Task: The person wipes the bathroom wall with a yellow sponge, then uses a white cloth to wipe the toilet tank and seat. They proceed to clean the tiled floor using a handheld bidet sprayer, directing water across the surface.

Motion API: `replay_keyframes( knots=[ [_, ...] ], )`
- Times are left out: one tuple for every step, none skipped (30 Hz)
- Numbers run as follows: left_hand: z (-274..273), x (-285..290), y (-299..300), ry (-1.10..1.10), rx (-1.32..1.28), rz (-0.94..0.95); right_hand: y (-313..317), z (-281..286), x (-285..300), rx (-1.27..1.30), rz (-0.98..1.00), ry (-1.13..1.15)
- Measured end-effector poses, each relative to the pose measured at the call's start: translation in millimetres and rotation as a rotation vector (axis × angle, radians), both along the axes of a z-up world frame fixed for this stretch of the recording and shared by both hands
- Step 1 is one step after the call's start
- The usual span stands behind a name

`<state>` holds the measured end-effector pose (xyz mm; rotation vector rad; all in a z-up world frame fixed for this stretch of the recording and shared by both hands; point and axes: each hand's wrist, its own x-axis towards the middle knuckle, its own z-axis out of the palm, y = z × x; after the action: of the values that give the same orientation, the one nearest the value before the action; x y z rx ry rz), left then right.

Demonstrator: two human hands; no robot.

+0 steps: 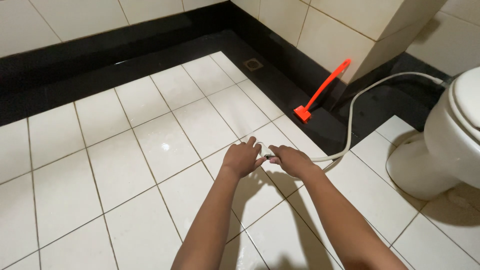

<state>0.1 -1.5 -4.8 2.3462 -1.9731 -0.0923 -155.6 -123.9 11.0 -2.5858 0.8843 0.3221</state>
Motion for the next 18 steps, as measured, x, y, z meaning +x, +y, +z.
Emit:
replay_keyframes(
  knots=[
    [1.9, -0.3, 0.4, 0.0, 0.0, -0.001, -0.3, 0.1, 0.3, 0.0, -0.001, 0.0],
    [3.7, -0.6, 1.1, 0.005, 0.009, 0.002, -0.4, 0.1, 0.7, -0.005, 0.001, 0.004],
    [5.6, -0.9, 2.6, 0.01, 0.019, 0.006, 0.1, 0.0, 1.1, -0.008, 0.005, 0.008],
    [4.3, -0.4, 3.1, 0.01, 0.02, 0.007, 0.5, -1.2, 1.1, -0.007, 0.006, 0.008],
    [2.9, -0.2, 3.0, 0.018, 0.011, 0.006, 0.3, -2.7, 0.7, -0.022, 0.013, 0.01],
    [1.5, 0.0, 2.8, 0.025, 0.003, 0.005, 0.1, -4.2, 0.3, -0.037, 0.02, 0.011],
    [-1.3, 0.2, 1.6, 0.026, 0.003, 0.005, 0.4, -3.1, -0.2, -0.038, 0.02, 0.011],
    [-4.1, 0.6, 0.6, 0.025, -0.018, 0.004, 0.8, -2.0, -0.6, -0.043, 0.019, 0.007],
    [-6.8, 1.9, -0.4, 0.024, -0.039, 0.005, 1.1, -0.9, 0.2, -0.048, 0.02, 0.002],
    [-2.5, 0.8, 0.4, 0.024, -0.04, 0.006, -0.1, -1.1, -0.1, -0.049, 0.021, 0.001],
    [2.1, 0.4, 2.0, 0.025, -0.027, 0.011, -0.6, -1.5, 0.4, -0.035, 0.018, 0.002],
    [6.7, -0.2, 3.7, 0.027, -0.013, 0.015, -1.3, -1.8, 0.9, -0.021, 0.016, 0.004],
    [5.7, 0.1, 4.7, 0.027, -0.011, 0.017, 0.4, -1.4, 0.8, -0.019, 0.018, 0.004],
    [4.6, 0.2, 5.5, 0.032, -0.007, 0.016, 1.7, -1.1, 0.7, -0.015, 0.015, -0.003],
    [3.9, -0.2, 4.7, 0.037, -0.004, 0.014, 1.8, -0.2, -0.3, -0.013, 0.01, -0.009],
    [1.7, 0.8, 3.8, 0.037, -0.004, 0.014, 0.7, -2.1, 0.5, -0.013, 0.01, -0.009],
    [-0.5, 1.5, 2.9, 0.045, -0.032, 0.015, -0.1, -3.8, 0.8, -0.03, 0.009, -0.016],
    [-2.8, 2.3, 2.1, 0.053, -0.06, 0.016, -0.8, -5.4, 1.1, -0.047, 0.008, -0.022]
  ],
)
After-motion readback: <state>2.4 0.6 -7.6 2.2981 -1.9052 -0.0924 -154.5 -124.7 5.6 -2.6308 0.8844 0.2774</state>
